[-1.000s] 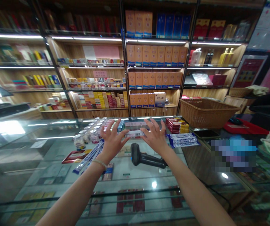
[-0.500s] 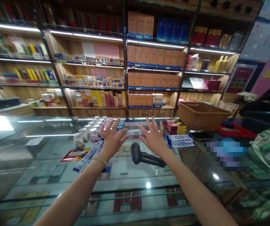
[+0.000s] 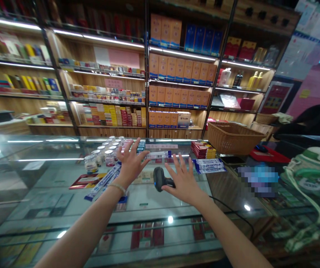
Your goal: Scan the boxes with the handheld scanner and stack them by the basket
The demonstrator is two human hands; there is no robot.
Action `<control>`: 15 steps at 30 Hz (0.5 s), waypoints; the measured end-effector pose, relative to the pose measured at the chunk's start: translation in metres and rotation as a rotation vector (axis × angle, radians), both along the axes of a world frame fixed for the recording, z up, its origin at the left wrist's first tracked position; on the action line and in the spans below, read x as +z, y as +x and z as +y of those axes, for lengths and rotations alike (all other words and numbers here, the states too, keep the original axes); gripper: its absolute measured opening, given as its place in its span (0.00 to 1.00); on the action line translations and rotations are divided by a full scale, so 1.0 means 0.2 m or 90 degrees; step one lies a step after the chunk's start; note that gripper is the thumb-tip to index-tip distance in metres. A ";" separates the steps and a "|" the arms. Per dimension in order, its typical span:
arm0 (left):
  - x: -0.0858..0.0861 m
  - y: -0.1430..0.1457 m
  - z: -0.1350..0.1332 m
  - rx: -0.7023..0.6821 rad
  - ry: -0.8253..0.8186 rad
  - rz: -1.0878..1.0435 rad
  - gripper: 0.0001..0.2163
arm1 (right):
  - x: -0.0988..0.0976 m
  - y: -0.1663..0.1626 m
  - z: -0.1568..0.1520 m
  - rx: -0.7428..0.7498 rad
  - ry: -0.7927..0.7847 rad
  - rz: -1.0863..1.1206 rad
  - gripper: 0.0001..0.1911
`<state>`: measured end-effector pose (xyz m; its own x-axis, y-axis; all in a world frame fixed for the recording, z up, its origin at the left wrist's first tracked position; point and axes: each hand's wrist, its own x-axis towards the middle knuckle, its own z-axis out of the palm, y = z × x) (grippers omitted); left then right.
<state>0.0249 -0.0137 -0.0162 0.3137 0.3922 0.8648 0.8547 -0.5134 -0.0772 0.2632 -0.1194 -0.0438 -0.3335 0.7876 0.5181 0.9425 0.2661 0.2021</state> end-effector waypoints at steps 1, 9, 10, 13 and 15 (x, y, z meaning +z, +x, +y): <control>0.00 0.00 0.00 0.000 -0.002 -0.001 0.11 | 0.00 0.00 -0.01 0.007 -0.018 0.003 0.41; -0.01 0.00 0.00 -0.007 -0.024 -0.001 0.11 | 0.00 -0.01 -0.06 0.021 -0.104 0.048 0.33; -0.01 0.00 0.00 -0.009 -0.027 -0.002 0.11 | 0.00 -0.02 -0.06 0.016 -0.107 0.053 0.32; -0.01 0.00 0.00 -0.010 -0.031 -0.002 0.11 | -0.02 -0.04 -0.06 0.003 -0.109 0.067 0.27; -0.01 0.00 0.00 -0.010 -0.032 -0.001 0.11 | -0.03 -0.05 -0.05 0.001 -0.097 0.071 0.23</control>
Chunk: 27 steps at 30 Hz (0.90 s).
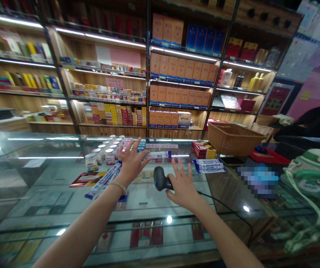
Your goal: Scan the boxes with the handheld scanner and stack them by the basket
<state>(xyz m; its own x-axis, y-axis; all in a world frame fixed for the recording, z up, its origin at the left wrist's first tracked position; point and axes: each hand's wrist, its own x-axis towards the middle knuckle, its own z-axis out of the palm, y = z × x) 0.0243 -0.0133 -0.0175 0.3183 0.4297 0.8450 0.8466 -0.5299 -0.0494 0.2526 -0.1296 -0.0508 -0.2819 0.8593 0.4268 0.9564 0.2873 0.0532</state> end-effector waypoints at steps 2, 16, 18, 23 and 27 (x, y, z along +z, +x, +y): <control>0.00 0.00 0.00 -0.001 -0.001 0.000 0.11 | -0.01 -0.01 0.01 -0.001 0.019 0.003 0.20; -0.01 -0.02 0.02 0.028 -0.012 -0.013 0.11 | -0.01 -0.03 -0.02 -0.001 0.133 0.153 0.21; -0.01 -0.02 0.03 0.027 -0.012 -0.013 0.11 | -0.02 -0.02 -0.03 -0.010 0.115 0.170 0.21; -0.02 -0.02 0.03 0.020 -0.019 -0.019 0.12 | -0.01 -0.04 -0.05 -0.032 0.083 0.181 0.20; -0.02 -0.03 0.03 0.021 -0.019 -0.020 0.11 | 0.00 -0.05 -0.07 -0.063 0.061 0.163 0.21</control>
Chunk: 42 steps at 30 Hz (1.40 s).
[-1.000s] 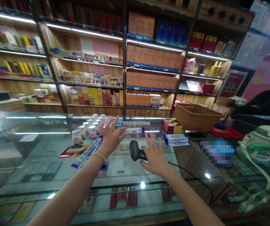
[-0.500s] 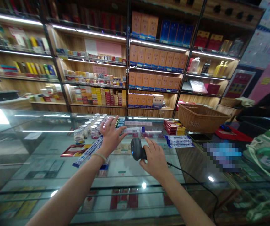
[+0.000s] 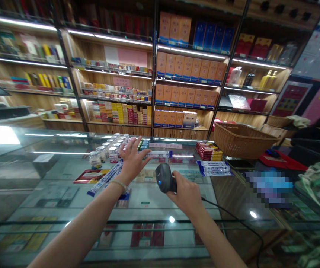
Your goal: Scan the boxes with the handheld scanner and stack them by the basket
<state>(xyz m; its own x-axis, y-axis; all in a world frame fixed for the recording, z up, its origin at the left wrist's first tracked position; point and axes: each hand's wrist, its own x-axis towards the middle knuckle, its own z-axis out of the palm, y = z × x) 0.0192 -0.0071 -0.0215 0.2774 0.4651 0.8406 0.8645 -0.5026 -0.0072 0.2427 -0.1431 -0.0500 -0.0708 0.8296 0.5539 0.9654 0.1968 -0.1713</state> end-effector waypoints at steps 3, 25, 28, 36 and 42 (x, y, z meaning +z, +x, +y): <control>-0.01 0.00 0.01 0.001 0.001 0.000 0.11 | 0.01 0.00 0.00 -0.013 -0.009 -0.002 0.21; 0.00 0.00 0.01 -0.005 0.003 -0.010 0.11 | 0.01 0.00 0.01 -0.022 -0.021 0.003 0.22; 0.00 0.00 0.01 -0.004 0.001 -0.010 0.10 | 0.02 0.01 0.01 -0.013 -0.030 -0.001 0.24; 0.00 0.00 0.01 0.000 0.005 -0.006 0.11 | 0.04 -0.01 0.03 0.006 -0.070 -0.063 0.20; 0.00 0.00 0.00 -0.005 -0.001 -0.013 0.10 | 0.04 -0.02 0.05 0.004 -0.087 -0.115 0.17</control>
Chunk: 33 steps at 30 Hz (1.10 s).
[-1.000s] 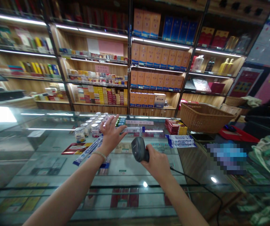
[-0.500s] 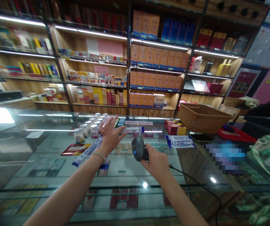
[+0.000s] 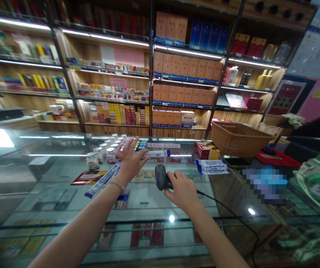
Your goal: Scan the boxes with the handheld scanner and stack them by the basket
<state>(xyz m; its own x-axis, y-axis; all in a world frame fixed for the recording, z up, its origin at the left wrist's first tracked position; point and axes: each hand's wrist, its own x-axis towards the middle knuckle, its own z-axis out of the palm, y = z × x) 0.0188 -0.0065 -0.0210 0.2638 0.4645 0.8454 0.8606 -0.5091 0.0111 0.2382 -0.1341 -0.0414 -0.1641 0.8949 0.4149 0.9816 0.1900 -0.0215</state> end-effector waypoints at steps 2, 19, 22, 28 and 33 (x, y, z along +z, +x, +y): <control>0.00 0.00 0.00 -0.003 -0.001 -0.003 0.09 | 0.00 0.00 0.00 0.003 -0.003 -0.008 0.16; 0.00 0.00 -0.01 0.006 0.005 0.011 0.10 | -0.02 0.00 0.00 0.025 0.021 -0.043 0.16; 0.01 0.00 -0.01 0.012 0.016 0.016 0.10 | -0.04 0.01 0.01 0.040 0.059 -0.022 0.18; 0.01 0.00 0.00 0.013 0.027 0.016 0.11 | -0.07 0.03 0.01 0.070 0.108 -0.014 0.22; 0.00 0.00 0.00 0.001 0.031 0.006 0.11 | -0.07 0.06 0.00 0.083 0.097 -0.023 0.29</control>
<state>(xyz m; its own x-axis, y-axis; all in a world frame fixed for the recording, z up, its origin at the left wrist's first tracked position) 0.0192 -0.0059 -0.0204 0.2714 0.4227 0.8647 0.8615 -0.5072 -0.0225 0.2494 -0.1338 -0.0551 -0.2914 0.7929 0.5351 0.9481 0.3137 0.0515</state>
